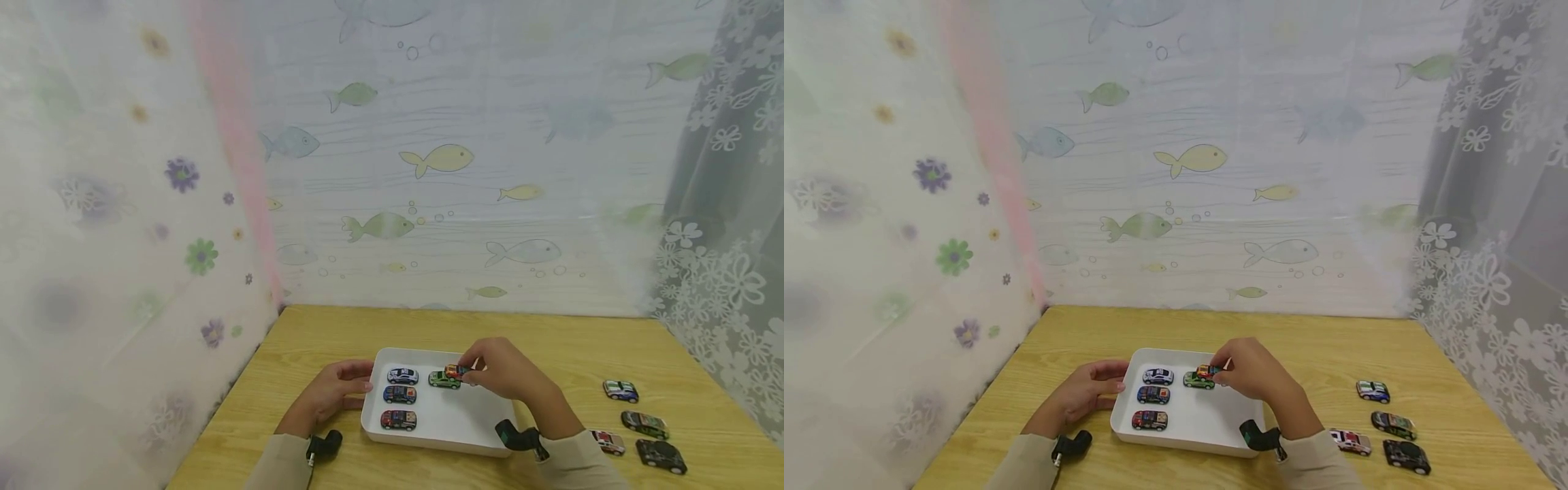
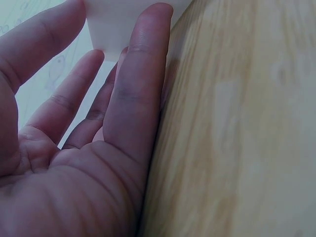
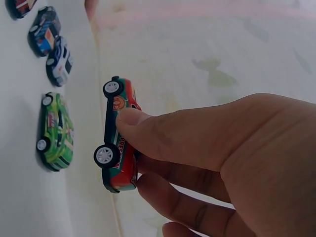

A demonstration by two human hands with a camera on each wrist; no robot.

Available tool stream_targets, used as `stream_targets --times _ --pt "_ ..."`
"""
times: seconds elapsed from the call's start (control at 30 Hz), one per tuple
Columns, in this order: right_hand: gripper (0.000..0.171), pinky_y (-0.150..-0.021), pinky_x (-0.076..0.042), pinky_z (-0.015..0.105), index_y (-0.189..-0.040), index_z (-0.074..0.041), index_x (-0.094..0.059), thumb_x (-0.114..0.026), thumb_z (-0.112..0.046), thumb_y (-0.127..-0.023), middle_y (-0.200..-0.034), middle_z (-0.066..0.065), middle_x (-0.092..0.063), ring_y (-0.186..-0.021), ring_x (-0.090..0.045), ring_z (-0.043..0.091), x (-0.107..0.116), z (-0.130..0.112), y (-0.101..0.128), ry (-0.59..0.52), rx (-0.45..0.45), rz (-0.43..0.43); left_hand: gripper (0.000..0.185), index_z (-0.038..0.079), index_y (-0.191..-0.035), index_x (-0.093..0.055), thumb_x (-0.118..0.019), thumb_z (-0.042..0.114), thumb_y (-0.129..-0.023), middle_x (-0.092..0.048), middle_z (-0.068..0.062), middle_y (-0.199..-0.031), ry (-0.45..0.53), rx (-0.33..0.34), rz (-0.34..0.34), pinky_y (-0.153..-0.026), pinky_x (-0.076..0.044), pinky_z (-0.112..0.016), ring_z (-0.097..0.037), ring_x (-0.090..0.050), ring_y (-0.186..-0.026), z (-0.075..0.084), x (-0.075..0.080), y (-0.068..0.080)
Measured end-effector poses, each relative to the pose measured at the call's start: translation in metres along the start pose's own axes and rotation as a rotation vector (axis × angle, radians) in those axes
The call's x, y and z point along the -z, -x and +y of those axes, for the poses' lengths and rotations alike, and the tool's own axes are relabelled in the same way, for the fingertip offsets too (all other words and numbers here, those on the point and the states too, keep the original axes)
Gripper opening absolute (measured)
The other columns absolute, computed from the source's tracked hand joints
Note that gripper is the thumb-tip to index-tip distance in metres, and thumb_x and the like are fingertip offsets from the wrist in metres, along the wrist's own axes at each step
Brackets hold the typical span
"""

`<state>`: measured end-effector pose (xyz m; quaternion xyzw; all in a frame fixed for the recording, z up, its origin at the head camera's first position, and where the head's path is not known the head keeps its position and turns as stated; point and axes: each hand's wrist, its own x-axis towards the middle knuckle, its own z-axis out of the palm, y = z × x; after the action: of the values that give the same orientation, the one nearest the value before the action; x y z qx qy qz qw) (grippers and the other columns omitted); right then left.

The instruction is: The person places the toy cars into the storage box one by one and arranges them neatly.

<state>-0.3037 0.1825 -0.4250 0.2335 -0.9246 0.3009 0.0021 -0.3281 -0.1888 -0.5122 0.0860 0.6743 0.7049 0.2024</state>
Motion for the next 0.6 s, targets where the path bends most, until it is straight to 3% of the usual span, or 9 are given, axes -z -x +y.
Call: stream_targets --times 0.6 --pt "0.016 -0.067 -0.053 0.027 -0.102 -0.014 -0.083 -0.084 -0.012 -0.086 -0.093 -0.007 -0.074 -0.080 -0.062 0.009 -0.023 -0.009 -0.007 0.034 0.053 -0.061 0.058 -0.001 -0.148 -0.051 -0.074 0.008 -0.095 -0.056 -0.022 -0.148 -0.006 0.002 0.009 -0.094 -0.061 -0.048 -0.027 -0.066 -0.119 0.001 0.000 0.000"
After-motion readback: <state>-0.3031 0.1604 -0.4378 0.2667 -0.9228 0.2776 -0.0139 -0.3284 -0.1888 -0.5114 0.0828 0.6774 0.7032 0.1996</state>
